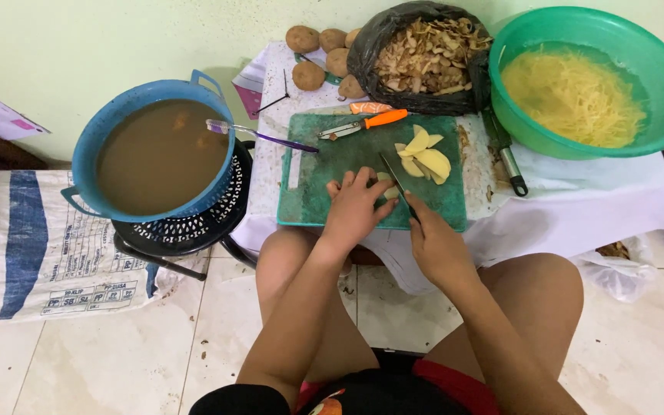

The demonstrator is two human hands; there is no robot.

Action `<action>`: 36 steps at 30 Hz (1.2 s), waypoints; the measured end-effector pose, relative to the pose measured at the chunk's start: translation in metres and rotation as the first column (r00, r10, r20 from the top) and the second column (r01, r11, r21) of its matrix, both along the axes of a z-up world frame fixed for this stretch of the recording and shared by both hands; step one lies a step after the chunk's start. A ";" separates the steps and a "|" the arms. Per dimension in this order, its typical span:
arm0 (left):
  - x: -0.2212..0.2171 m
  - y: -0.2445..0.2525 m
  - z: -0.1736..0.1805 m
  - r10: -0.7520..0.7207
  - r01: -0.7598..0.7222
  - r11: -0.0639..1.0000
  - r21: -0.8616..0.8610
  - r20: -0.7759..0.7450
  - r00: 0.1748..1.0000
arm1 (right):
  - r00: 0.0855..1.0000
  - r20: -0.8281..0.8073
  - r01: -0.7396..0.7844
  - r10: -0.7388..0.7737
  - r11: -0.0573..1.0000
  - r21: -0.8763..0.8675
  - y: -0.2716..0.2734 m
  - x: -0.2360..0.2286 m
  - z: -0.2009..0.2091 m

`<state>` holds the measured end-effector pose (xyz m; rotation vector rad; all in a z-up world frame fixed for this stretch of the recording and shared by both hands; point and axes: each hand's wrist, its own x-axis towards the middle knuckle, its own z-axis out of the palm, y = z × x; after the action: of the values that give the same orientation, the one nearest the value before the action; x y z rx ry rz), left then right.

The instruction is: A person sitting on the floor slices peeled potatoes into thin strips on a green cutting board using a kitchen knife.

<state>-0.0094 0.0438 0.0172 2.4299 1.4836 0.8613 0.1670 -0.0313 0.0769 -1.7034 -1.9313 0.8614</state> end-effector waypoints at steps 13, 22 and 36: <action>-0.001 -0.005 0.012 -0.010 0.009 0.998 -0.070 -0.007 1.000 | 0.998 0.001 0.060 -0.060 0.995 -0.077 -0.048 0.028 0.015; -0.001 -0.008 0.021 0.003 -0.003 0.995 -0.097 -0.002 1.000 | 0.998 -0.056 0.015 -0.014 1.000 0.021 -0.032 0.017 0.021; -0.002 -0.004 0.007 0.005 -0.006 0.999 -0.039 -0.003 1.000 | 1.000 -0.007 -0.001 0.001 1.000 0.015 -0.017 0.002 0.011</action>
<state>-0.0112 0.0402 0.0242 2.4021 1.4947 0.8222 0.1689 -0.0486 0.0875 -1.6886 -1.9295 0.8509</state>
